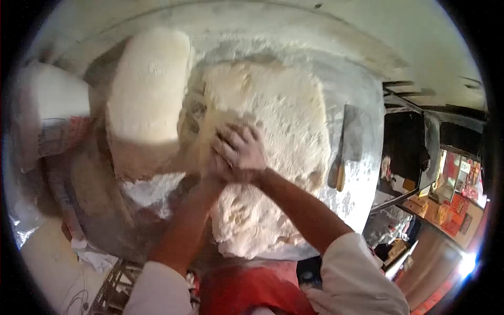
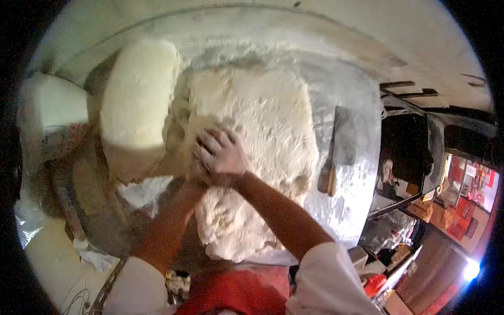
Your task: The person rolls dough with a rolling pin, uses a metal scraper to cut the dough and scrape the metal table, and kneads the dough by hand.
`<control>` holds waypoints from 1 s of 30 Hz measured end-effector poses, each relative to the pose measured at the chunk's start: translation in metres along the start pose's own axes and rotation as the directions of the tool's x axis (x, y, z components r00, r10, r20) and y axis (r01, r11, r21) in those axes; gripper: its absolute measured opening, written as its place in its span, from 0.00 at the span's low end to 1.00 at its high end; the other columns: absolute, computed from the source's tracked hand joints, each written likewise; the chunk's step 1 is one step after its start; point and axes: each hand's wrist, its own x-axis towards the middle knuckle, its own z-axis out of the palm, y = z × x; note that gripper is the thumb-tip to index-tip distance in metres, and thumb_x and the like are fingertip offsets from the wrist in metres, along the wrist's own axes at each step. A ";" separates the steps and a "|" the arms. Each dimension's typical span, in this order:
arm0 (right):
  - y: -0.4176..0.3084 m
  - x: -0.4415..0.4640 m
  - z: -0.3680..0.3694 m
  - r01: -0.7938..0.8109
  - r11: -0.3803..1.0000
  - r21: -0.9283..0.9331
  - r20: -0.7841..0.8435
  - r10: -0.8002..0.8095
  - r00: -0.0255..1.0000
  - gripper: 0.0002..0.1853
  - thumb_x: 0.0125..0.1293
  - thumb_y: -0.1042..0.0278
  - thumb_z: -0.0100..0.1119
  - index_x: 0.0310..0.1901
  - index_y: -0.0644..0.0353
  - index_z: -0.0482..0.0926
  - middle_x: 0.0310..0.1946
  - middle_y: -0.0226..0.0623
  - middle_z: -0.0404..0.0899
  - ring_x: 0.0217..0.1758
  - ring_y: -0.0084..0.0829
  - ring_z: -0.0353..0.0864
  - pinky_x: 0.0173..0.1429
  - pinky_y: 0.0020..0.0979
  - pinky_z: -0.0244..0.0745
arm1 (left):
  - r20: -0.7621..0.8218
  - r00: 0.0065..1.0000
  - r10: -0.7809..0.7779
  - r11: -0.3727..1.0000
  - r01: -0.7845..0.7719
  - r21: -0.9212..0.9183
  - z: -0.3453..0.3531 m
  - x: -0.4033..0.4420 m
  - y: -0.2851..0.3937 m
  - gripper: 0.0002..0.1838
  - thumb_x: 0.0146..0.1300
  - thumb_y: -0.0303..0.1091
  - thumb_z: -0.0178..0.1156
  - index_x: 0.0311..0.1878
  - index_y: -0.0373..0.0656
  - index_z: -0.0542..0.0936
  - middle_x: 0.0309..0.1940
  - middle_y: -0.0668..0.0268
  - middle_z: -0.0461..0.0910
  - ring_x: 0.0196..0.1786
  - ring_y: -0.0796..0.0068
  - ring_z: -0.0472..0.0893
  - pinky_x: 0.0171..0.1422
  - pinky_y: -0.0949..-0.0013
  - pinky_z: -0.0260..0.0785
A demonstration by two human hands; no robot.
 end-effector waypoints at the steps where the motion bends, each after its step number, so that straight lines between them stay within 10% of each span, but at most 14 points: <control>1: -0.011 -0.013 0.006 0.018 1.000 0.008 -0.084 -0.017 0.996 0.26 0.48 0.53 0.65 0.50 0.51 0.82 0.60 0.39 0.75 0.67 0.44 0.68 0.69 0.52 0.60 | 0.046 0.999 -0.028 1.000 0.029 -0.010 -0.007 0.000 -0.007 0.32 0.66 0.48 0.57 0.69 0.45 0.65 0.65 0.57 0.66 0.69 0.59 0.62 0.78 0.56 0.48; 5: -0.003 0.003 0.008 0.022 0.995 -0.097 -0.094 -0.032 0.995 0.28 0.49 0.53 0.65 0.54 0.52 0.80 0.63 0.39 0.72 0.68 0.44 0.66 0.71 0.53 0.57 | -0.014 1.000 0.008 0.999 -0.008 0.051 -0.018 0.024 -0.010 0.32 0.65 0.48 0.58 0.69 0.44 0.66 0.65 0.54 0.65 0.70 0.55 0.60 0.79 0.54 0.46; 7: -0.029 0.003 -0.017 -0.154 0.988 -0.026 0.100 0.156 0.983 0.27 0.52 0.55 0.62 0.56 0.53 0.79 0.63 0.39 0.72 0.71 0.45 0.63 0.74 0.54 0.54 | 0.247 0.965 -0.093 0.985 0.053 0.163 -0.037 0.020 0.016 0.32 0.64 0.47 0.58 0.69 0.44 0.66 0.65 0.53 0.65 0.70 0.53 0.59 0.79 0.53 0.46; 9: -0.038 -0.015 -0.014 -0.198 0.980 -0.007 0.104 0.198 0.975 0.27 0.54 0.56 0.61 0.57 0.54 0.79 0.64 0.39 0.71 0.72 0.45 0.61 0.75 0.56 0.52 | 0.619 0.729 -0.293 0.925 0.381 -0.011 -0.071 -0.009 0.061 0.33 0.64 0.47 0.58 0.69 0.43 0.66 0.65 0.51 0.64 0.71 0.51 0.58 0.79 0.52 0.45; 10: -0.049 -0.038 -0.018 0.121 0.894 -0.432 0.101 -0.085 0.991 0.26 0.55 0.57 0.59 0.57 0.52 0.80 0.64 0.38 0.71 0.72 0.44 0.61 0.75 0.55 0.52 | 0.482 0.861 -0.164 0.949 0.004 0.316 -0.033 -0.055 0.048 0.31 0.64 0.48 0.57 0.66 0.41 0.68 0.66 0.50 0.63 0.70 0.51 0.59 0.79 0.50 0.44; 11: -0.065 -0.061 -0.022 0.377 0.546 -0.748 0.220 -0.332 0.917 0.25 0.56 0.58 0.57 0.57 0.50 0.80 0.65 0.37 0.71 0.72 0.43 0.61 0.75 0.55 0.52 | -0.202 0.979 0.016 0.990 -0.044 -0.135 -0.016 -0.090 0.061 0.29 0.67 0.47 0.53 0.64 0.38 0.69 0.65 0.49 0.65 0.68 0.51 0.62 0.78 0.48 0.47; 12: -0.093 -0.087 -0.025 0.196 0.931 -0.309 0.200 -0.138 0.970 0.25 0.57 0.57 0.57 0.58 0.46 0.79 0.65 0.35 0.71 0.72 0.42 0.63 0.74 0.54 0.54 | -0.198 0.980 0.014 0.990 -0.042 -0.138 -0.004 -0.106 0.042 0.29 0.67 0.47 0.53 0.64 0.38 0.69 0.65 0.49 0.65 0.68 0.51 0.62 0.78 0.48 0.47; 13: -0.109 -0.103 -0.023 -0.106 0.971 0.216 0.284 0.041 0.958 0.26 0.57 0.56 0.58 0.60 0.42 0.79 0.66 0.33 0.70 0.71 0.41 0.64 0.73 0.54 0.55 | -0.142 0.989 0.049 0.990 -0.028 0.142 0.015 -0.118 0.010 0.32 0.67 0.50 0.53 0.67 0.38 0.65 0.66 0.50 0.63 0.70 0.50 0.60 0.78 0.48 0.45; 16: -0.101 -0.100 -0.003 -0.080 0.988 0.135 0.315 0.034 0.948 0.28 0.59 0.51 0.57 0.64 0.35 0.74 0.67 0.29 0.68 0.70 0.40 0.64 0.74 0.53 0.53 | 0.074 0.997 0.018 0.569 -0.071 0.819 0.058 -0.183 -0.043 0.42 0.67 0.60 0.52 0.74 0.40 0.56 0.72 0.52 0.58 0.74 0.50 0.55 0.81 0.49 0.41; 19: -0.114 -0.099 -0.009 -0.013 0.999 0.047 0.206 0.003 0.979 0.25 0.60 0.58 0.54 0.62 0.39 0.77 0.64 0.29 0.71 0.68 0.42 0.67 0.71 0.53 0.58 | -0.212 0.927 0.309 0.923 -0.238 0.302 -0.004 -0.133 0.002 0.27 0.66 0.44 0.53 0.62 0.35 0.69 0.55 0.51 0.73 0.63 0.52 0.69 0.72 0.48 0.58; 20: -0.117 -0.095 -0.012 -0.077 0.996 0.050 0.193 0.066 0.979 0.25 0.61 0.58 0.54 0.62 0.40 0.77 0.65 0.30 0.71 0.69 0.43 0.65 0.72 0.53 0.56 | 0.036 0.972 0.234 0.867 -0.225 0.444 -0.004 -0.141 0.006 0.27 0.64 0.42 0.54 0.62 0.35 0.69 0.55 0.51 0.73 0.64 0.53 0.69 0.71 0.49 0.59; 30: -0.181 -0.183 -0.020 -0.011 0.987 0.158 0.386 -0.051 0.921 0.26 0.61 0.45 0.58 0.60 0.44 0.78 0.67 0.32 0.69 0.73 0.38 0.61 0.78 0.47 0.48 | -0.014 0.997 -0.081 0.904 0.079 0.421 0.050 -0.264 0.030 0.29 0.65 0.42 0.57 0.66 0.39 0.66 0.60 0.55 0.68 0.65 0.62 0.68 0.68 0.57 0.63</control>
